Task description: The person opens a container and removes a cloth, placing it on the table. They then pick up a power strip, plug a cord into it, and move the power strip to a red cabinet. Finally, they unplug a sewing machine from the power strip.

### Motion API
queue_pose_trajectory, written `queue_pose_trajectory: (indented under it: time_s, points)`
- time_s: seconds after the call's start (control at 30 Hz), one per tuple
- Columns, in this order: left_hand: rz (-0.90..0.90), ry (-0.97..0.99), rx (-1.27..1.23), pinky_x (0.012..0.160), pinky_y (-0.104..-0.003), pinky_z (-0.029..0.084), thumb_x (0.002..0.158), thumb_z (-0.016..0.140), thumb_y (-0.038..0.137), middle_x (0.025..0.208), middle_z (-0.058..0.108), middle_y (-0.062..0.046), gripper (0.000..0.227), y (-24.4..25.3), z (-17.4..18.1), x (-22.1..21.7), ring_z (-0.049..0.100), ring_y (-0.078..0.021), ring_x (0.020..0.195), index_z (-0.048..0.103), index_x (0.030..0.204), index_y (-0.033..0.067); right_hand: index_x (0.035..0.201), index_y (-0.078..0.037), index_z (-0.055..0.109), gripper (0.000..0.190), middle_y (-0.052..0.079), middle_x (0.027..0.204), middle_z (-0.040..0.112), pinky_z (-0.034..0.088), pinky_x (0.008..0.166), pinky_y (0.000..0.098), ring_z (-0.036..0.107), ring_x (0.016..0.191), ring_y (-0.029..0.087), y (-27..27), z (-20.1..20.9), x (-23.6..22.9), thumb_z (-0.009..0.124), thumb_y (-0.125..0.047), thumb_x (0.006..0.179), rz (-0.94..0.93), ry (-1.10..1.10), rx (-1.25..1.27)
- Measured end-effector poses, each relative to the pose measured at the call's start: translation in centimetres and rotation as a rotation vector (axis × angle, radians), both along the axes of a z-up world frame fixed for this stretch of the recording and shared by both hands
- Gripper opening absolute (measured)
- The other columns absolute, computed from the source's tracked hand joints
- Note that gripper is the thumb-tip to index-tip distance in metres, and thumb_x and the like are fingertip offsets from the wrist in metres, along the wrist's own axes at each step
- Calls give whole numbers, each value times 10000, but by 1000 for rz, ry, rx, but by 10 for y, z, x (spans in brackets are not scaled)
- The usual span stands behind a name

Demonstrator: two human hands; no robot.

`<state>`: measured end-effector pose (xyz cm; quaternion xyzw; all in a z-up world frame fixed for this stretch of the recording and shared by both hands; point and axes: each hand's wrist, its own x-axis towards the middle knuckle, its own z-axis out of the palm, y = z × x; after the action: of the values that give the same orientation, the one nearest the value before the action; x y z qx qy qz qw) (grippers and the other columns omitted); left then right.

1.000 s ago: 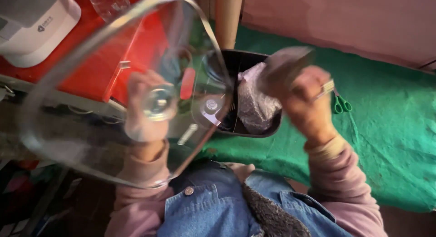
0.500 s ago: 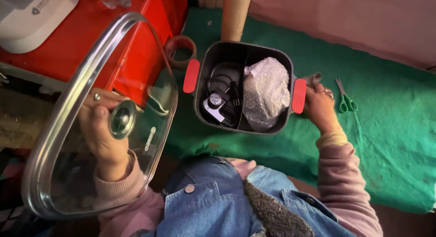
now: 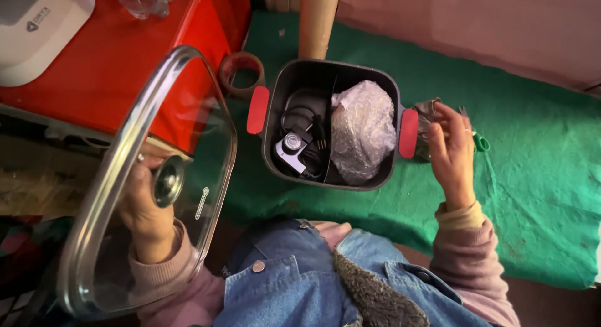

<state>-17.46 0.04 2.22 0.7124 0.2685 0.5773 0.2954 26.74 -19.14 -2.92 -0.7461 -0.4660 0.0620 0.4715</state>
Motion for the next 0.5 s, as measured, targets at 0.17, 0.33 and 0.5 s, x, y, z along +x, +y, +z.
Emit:
queue_pose_trajectory:
  time_s: [0.17,0.33,0.5]
  points:
    - [37,-9,-7,808,-293,537,1193,416,287,1001,677,-127,400,0,-10,-3,647,-197,867,626,1061,-27,1601,-128,382,589,52,1356,582,524,945,355,597,1154,158,-8,-27,-16,547,-297,1061,159,634,6]
    - [-2,-78,-175,744,-277,516,1129,425,297,999,681,-122,371,1,-13,-5,644,-164,798,585,1143,-38,1573,-142,301,677,44,1445,527,540,932,457,578,1245,202,-10,-32,-45,536,-337,969,263,1109,-88]
    - [-42,-144,-148,845,-243,512,1163,479,315,974,669,-120,342,-2,-17,-6,632,-142,883,582,1124,-9,1534,-6,391,654,162,1467,552,492,1049,569,554,1308,351,3,-13,-65,577,-291,975,396,1413,-138]
